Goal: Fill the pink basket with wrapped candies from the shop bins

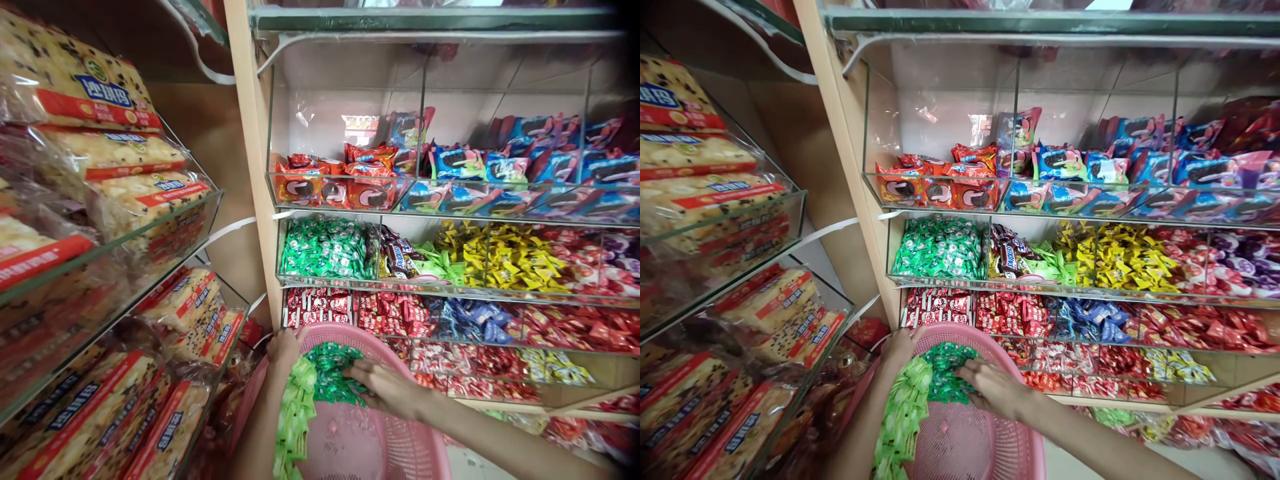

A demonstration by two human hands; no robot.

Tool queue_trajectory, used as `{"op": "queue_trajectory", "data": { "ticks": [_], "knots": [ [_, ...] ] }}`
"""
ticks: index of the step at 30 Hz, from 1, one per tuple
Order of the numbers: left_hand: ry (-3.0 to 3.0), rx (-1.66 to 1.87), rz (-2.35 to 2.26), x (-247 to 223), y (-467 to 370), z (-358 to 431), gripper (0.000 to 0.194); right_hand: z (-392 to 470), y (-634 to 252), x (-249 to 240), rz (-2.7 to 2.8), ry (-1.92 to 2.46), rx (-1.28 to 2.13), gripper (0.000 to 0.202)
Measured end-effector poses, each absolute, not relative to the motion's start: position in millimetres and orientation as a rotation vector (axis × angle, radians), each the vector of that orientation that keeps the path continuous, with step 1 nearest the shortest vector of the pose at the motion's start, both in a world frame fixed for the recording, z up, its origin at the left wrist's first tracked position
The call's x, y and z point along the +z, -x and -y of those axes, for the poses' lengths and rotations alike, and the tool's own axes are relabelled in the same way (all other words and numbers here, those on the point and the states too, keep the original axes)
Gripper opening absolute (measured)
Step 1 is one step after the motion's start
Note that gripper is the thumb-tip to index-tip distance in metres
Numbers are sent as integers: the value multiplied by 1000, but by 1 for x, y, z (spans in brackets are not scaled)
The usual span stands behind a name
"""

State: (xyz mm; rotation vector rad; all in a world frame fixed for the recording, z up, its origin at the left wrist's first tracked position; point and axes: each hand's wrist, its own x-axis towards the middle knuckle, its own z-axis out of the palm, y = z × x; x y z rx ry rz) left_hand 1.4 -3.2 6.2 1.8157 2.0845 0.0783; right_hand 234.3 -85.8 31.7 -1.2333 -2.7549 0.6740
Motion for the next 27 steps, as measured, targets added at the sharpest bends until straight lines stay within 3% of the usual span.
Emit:
{"op": "queue_trajectory", "data": {
  "ticks": [7, 18, 27],
  "knots": [
    [-1809, 63, -2076, 7, -1, 2, 76, 96, -238, 26, 2791, 1491, 563, 38],
    [-1819, 73, -2091, 7, -2, 3, 74, 95, -242, 38, 2672, 1513, 496, 28],
    [-1823, 76, -2078, 9, -2, 4, 74, 105, -225, 5, 2930, 1598, -113, 40]
  ]
}}
